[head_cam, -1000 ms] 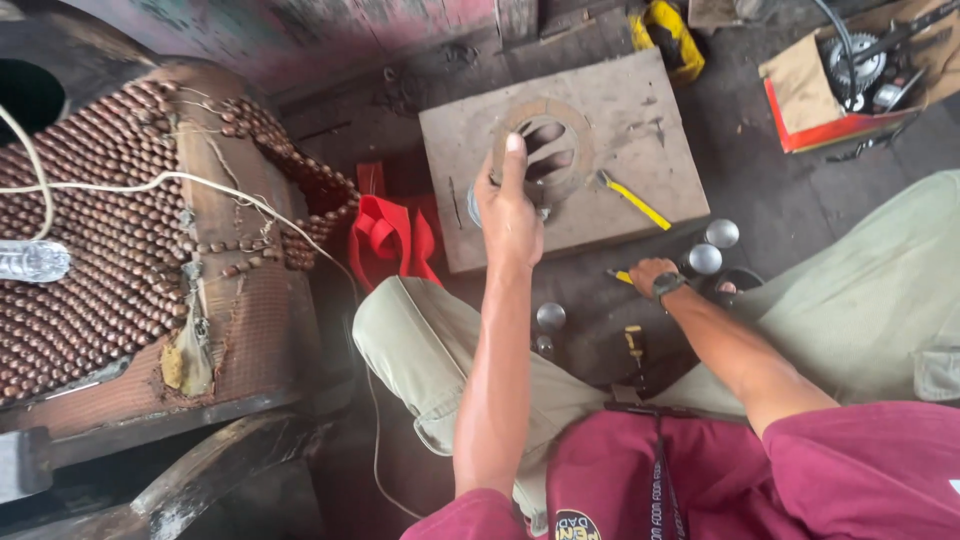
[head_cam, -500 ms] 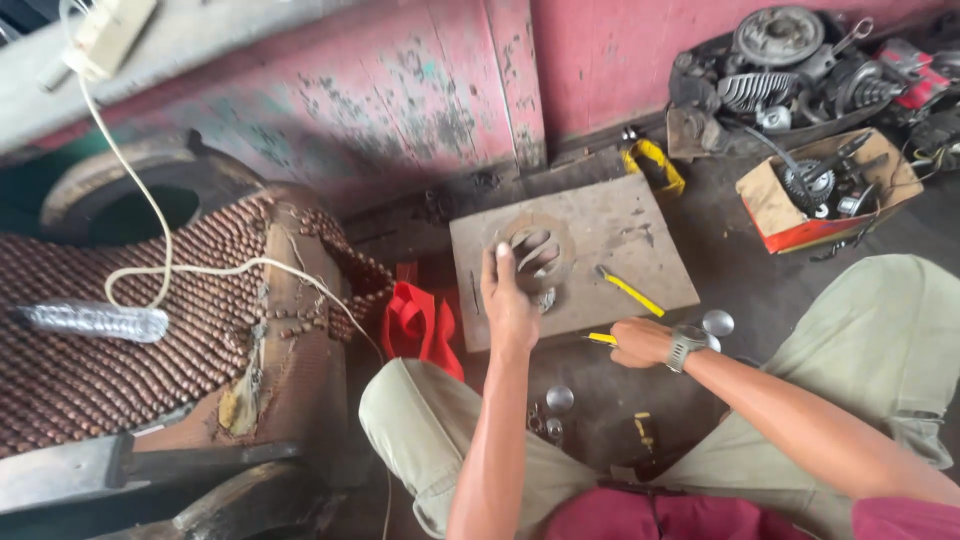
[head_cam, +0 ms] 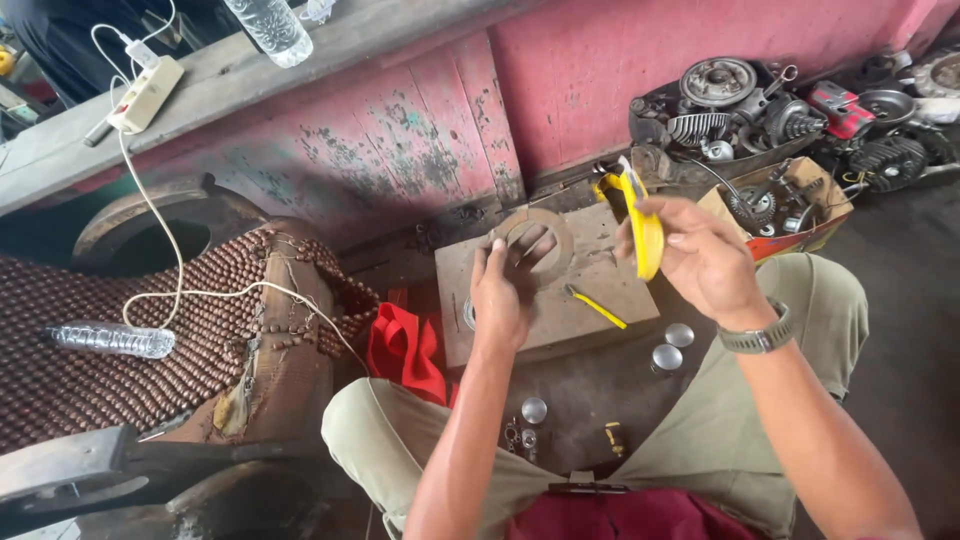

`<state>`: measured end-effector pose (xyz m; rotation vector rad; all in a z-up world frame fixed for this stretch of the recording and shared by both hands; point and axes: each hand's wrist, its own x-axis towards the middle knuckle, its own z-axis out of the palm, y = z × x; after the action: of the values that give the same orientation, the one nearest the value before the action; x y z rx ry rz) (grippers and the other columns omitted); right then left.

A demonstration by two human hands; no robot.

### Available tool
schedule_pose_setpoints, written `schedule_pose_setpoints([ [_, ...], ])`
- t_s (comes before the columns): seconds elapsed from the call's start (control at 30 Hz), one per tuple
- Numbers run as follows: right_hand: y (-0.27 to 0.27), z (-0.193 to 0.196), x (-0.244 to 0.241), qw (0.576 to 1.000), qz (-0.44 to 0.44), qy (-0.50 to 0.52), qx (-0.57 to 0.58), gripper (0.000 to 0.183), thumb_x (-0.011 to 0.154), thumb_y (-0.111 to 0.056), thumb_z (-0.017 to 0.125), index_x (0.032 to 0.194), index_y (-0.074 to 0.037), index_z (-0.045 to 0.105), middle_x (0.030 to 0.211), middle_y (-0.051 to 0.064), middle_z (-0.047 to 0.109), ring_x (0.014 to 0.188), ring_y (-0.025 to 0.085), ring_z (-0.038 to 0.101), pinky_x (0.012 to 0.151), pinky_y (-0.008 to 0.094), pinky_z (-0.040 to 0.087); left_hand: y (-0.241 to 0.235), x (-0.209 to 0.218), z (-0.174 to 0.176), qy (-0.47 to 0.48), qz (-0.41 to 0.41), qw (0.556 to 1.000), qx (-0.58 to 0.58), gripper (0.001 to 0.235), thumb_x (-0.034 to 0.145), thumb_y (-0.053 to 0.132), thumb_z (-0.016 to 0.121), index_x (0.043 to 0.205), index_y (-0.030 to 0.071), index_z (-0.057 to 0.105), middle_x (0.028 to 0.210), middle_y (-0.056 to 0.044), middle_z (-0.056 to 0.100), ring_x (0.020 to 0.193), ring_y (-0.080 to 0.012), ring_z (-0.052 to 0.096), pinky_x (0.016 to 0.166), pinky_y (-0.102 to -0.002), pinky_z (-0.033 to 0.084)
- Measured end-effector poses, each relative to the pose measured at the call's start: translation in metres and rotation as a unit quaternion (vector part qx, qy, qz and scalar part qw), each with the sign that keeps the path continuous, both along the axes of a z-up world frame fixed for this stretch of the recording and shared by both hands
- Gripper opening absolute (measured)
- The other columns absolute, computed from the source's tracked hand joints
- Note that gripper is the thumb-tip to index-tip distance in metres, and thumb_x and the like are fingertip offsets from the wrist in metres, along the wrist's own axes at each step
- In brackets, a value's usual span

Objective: Using a utility knife to scrape and clean the friction surface of motorcycle brake shoes.

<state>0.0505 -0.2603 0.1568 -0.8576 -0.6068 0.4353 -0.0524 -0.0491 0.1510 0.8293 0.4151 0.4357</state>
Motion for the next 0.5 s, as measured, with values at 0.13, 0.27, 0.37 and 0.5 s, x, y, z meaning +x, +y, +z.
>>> schedule_pose_setpoints([
  [0.13, 0.000, 0.017, 0.002, 0.996, -0.005, -0.075, 0.051, 0.067, 0.081, 0.003, 0.044, 0.148, 0.001, 0.048, 0.111, 0.033, 0.063, 0.103, 0.035, 0.067, 0.087, 0.039, 0.057, -0.001, -0.003, 0.019, -0.021, -0.023, 0.999, 0.019, 0.040, 0.112, 0.022, 0.032, 0.148, 0.004, 0.031, 0.135, -0.025, 0.063, 0.112, -0.0358, 0.066, 0.087, -0.057, 0.057],
  [0.27, 0.013, 0.039, 0.005, 0.972, -0.146, -0.185, -0.001, 0.048, 0.093, 0.008, 0.060, 0.139, 0.007, 0.045, 0.099, 0.024, 0.059, 0.090, 0.029, 0.065, 0.079, 0.035, 0.057, 0.012, -0.004, 0.025, -0.012, -0.044, 0.998, 0.032, 0.058, 0.110, 0.021, 0.033, 0.159, -0.004, 0.014, 0.137, -0.025, 0.063, 0.110, -0.0329, 0.065, 0.085, -0.054, 0.059],
  [0.37, 0.019, 0.062, 0.010, 0.958, -0.217, -0.188, -0.024, 0.028, 0.102, 0.001, 0.064, 0.125, 0.000, 0.048, 0.092, 0.009, 0.059, 0.078, 0.014, 0.059, 0.071, 0.024, 0.051, 0.015, 0.002, 0.029, -0.039, -0.061, 0.997, 0.000, 0.042, 0.108, 0.016, 0.038, 0.145, -0.001, 0.027, 0.135, -0.024, 0.064, 0.113, -0.0318, 0.066, 0.083, -0.048, 0.059],
  [0.5, 0.029, 0.093, 0.018, 0.930, -0.251, -0.255, -0.080, 0.023, 0.110, 0.000, 0.050, 0.133, 0.005, 0.050, 0.090, 0.006, 0.054, 0.070, 0.011, 0.048, 0.068, 0.023, 0.045, 0.016, 0.021, 0.026, -0.119, -0.102, 0.986, -0.053, 0.033, 0.104, 0.007, 0.041, 0.134, 0.012, 0.028, 0.136, -0.030, 0.061, 0.120, -0.0371, 0.063, 0.094, -0.048, 0.057],
])
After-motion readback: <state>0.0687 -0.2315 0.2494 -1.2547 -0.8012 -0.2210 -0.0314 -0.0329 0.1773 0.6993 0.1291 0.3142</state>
